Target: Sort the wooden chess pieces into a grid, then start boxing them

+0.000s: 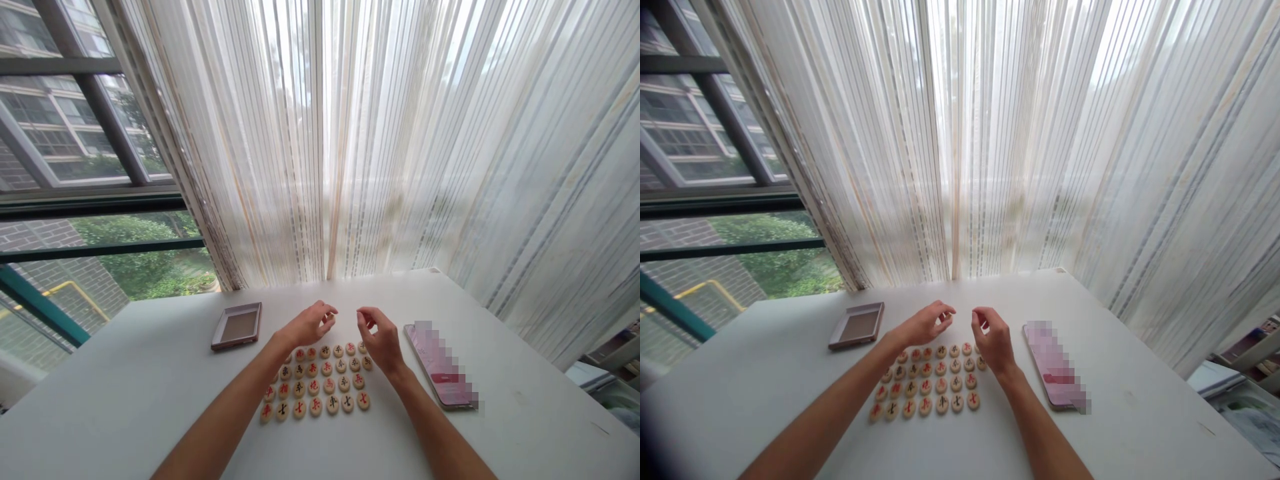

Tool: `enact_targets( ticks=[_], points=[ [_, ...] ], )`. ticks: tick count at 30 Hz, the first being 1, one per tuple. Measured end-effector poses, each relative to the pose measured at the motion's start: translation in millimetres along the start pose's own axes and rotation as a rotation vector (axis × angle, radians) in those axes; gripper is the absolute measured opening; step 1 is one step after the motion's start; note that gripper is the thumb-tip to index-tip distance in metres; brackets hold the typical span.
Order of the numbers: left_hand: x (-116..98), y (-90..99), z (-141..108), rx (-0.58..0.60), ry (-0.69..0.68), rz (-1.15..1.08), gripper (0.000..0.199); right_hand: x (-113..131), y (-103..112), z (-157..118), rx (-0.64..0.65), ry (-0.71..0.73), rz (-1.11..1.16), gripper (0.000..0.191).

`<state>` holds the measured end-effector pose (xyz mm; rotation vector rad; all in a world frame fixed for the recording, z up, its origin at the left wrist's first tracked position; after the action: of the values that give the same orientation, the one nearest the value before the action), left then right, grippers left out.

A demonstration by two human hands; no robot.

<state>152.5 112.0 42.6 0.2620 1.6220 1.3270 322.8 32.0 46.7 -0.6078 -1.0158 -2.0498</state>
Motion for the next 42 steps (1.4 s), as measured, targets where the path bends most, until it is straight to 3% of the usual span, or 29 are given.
enact_targets(
  ticks=[5, 10, 14, 20, 24, 28, 34, 38, 42],
  points=[
    [-20.2, 8.5, -31.6, -0.061, -0.034, -0.27, 0.034, 30.0, -15.2, -9.5, 0.137, 0.155, 0.051, 0.02],
    [-37.2, -2.7, -79.0, -0.083, -0.061, -0.872, 0.03, 61.4, -36.2, -29.7, 0.266, 0.318, 0.111, 0.034],
    [-40.1, -13.2, -104.2, -0.164, -0.053, -1.025, 0.025, 71.3, -46.4, -40.7, 0.311, 0.378, 0.121, 0.032],
    [-33.3, -14.0, -120.0, -0.324, -0.056, -0.994, 0.022, 77.1, -50.1, -45.4, 0.388, 0.393, 0.181, 0.035],
    [-30.9, -13.9, -128.0, -0.394, -0.037, -0.897, 0.021, 80.0, -51.7, -46.3, 0.441, 0.33, 0.271, 0.034],
    [-34.3, -11.8, -132.0, -0.439, -0.048, -0.796, 0.021, 80.0, -54.2, -47.4, 0.455, 0.213, 0.381, 0.026],
    [-39.9, -2.7, -137.2, -0.55, -0.068, -0.509, 0.011, 67.0, -67.5, -52.0, 0.524, -0.11, 0.691, 0.02],
    [-43.8, -2.2, -140.5, -0.582, -0.108, -0.341, 0.011, 62.1, -73.7, -52.9, 0.559, -0.189, 0.782, 0.021],
    [-46.7, -7.1, -140.3, -0.552, -0.129, -0.251, 0.011, 56.5, -71.8, -51.3, 0.5, -0.218, 0.743, 0.017]
  ],
)
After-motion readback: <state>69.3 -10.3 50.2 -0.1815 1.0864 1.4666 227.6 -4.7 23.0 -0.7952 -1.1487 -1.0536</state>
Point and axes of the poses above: each hand's wrist, its own z-axis towards the middle knuckle, its own y-axis out of the back of the hand, x = y × z, the point moved 6 cm from there along z, towards the middle knuckle, and after that the axes turned 9 degrees about x, right-handed, at the moved point
